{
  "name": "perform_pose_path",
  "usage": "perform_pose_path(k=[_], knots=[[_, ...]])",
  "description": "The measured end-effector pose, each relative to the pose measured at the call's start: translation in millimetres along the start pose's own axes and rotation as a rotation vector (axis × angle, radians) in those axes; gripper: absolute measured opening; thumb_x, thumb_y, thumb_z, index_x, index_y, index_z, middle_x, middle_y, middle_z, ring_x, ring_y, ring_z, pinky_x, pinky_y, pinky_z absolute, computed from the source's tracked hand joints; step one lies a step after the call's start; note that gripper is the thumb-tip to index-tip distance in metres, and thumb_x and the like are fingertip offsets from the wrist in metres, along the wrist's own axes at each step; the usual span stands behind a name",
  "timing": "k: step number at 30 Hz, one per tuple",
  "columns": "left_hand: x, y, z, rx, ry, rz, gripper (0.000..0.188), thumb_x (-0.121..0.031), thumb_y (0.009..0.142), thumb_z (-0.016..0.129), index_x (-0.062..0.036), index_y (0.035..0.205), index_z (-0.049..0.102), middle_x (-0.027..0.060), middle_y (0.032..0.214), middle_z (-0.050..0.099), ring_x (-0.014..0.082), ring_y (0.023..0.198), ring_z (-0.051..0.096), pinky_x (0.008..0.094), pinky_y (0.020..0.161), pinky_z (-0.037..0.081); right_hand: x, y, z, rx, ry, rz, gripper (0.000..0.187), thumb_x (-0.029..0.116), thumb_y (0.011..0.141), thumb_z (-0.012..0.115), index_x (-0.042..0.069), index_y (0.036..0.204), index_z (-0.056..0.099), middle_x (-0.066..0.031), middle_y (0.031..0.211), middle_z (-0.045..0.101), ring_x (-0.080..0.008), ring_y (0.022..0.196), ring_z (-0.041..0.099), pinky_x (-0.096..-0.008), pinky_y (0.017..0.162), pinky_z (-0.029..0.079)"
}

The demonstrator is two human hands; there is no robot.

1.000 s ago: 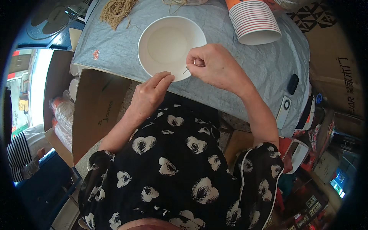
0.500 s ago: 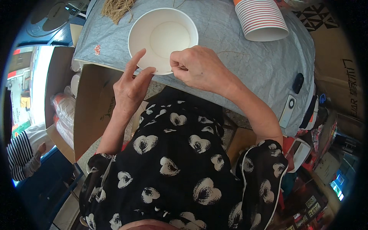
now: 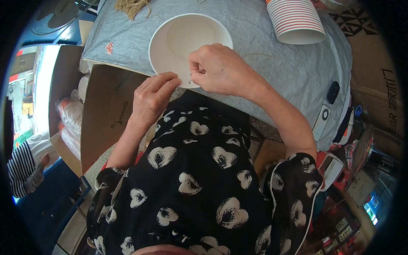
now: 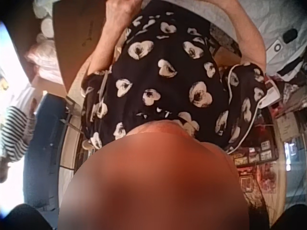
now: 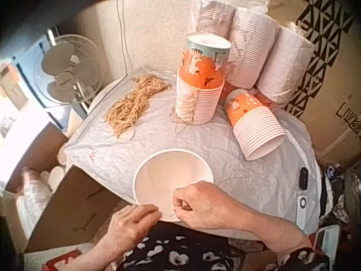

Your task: Threading and tying thin strings through holes in paper bowls for packaging.

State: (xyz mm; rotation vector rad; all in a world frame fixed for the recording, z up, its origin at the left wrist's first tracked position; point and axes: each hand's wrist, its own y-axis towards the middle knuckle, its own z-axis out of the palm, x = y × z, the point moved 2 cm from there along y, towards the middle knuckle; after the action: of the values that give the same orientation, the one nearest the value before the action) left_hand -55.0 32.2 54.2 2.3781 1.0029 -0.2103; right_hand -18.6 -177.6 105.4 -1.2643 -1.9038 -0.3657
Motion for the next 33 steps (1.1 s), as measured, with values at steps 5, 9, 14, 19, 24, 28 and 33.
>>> perform_pose_path(k=[5,9,14,19,24,28,33], knots=[[-1.9,3.7,-1.2,0.007,-0.009,0.009,0.028,0.001,0.070,0.070,-0.0085,0.096,0.070,0.0031,0.101,0.069,0.0223,0.086,0.069,0.0338,0.072,0.057,-11.7,9.5,4.4,0.089,-0.018,0.053,0.010,0.005,0.078,0.063,-0.004,0.075,0.066,-0.0164,0.064,0.063,-0.0267,0.058,0.062,-0.0375,0.060,0.050],[-1.5,3.7,0.9,0.013,-0.025,0.017,0.028,0.001,0.070,0.070,-0.0081,0.096,0.070,0.0031,0.102,0.068,0.0231,0.085,0.069,0.0344,0.072,0.057,-18.5,11.3,3.5,0.097,0.067,0.071,0.010,0.005,0.078,0.063,-0.004,0.077,0.067,-0.0134,0.062,0.062,-0.0226,0.056,0.060,-0.0356,0.058,0.050],[-2.9,5.4,0.7,0.016,-0.054,0.008,0.024,0.000,0.073,0.071,-0.0079,0.096,0.070,0.0031,0.102,0.068,0.0235,0.085,0.069,0.0352,0.072,0.057,-22.2,9.2,9.5,0.111,0.094,0.066,0.009,0.004,0.081,0.063,-0.003,0.077,0.065,-0.0057,0.059,0.058,-0.0133,0.054,0.053,-0.0308,0.053,0.044],[-4.2,10.7,-1.9,0.052,-0.082,-0.045,0.021,-0.005,0.078,0.076,-0.0107,0.098,0.070,0.0022,0.101,0.066,0.0233,0.084,0.067,0.0361,0.072,0.056,-22.6,12.2,9.5,0.117,0.039,0.091,0.010,0.005,0.079,0.063,-0.004,0.078,0.067,-0.0106,0.061,0.061,-0.0197,0.056,0.059,-0.0347,0.057,0.049],[-3.6,11.0,0.0,0.076,-0.087,-0.071,0.022,-0.008,0.079,0.073,-0.0151,0.100,0.070,-0.0005,0.099,0.062,0.0202,0.081,0.065,0.0342,0.068,0.056,-25.0,14.9,12.5,0.110,0.057,0.032,0.009,0.004,0.083,0.062,-0.003,0.076,0.062,-0.0008,0.056,0.053,-0.0068,0.052,0.046,-0.0269,0.050,0.038],[-1.4,11.2,-0.2,0.102,-0.075,-0.078,0.024,-0.010,0.081,0.071,-0.0192,0.103,0.071,-0.0018,0.099,0.058,0.0170,0.081,0.064,0.0328,0.062,0.056,-24.2,17.1,14.7,0.137,0.071,0.055,0.009,0.004,0.082,0.063,-0.003,0.076,0.062,-0.0009,0.056,0.052,-0.0068,0.052,0.045,-0.0269,0.050,0.037],[2.3,10.2,1.6,0.117,-0.061,-0.054,0.026,-0.010,0.081,0.070,-0.0216,0.104,0.071,-0.0016,0.098,0.056,0.0162,0.081,0.064,0.0317,0.058,0.056,-19.5,18.2,14.7,0.112,0.046,0.026,0.010,0.005,0.083,0.062,-0.002,0.077,0.062,-0.0012,0.055,0.051,-0.0076,0.051,0.045,-0.0269,0.050,0.038]])
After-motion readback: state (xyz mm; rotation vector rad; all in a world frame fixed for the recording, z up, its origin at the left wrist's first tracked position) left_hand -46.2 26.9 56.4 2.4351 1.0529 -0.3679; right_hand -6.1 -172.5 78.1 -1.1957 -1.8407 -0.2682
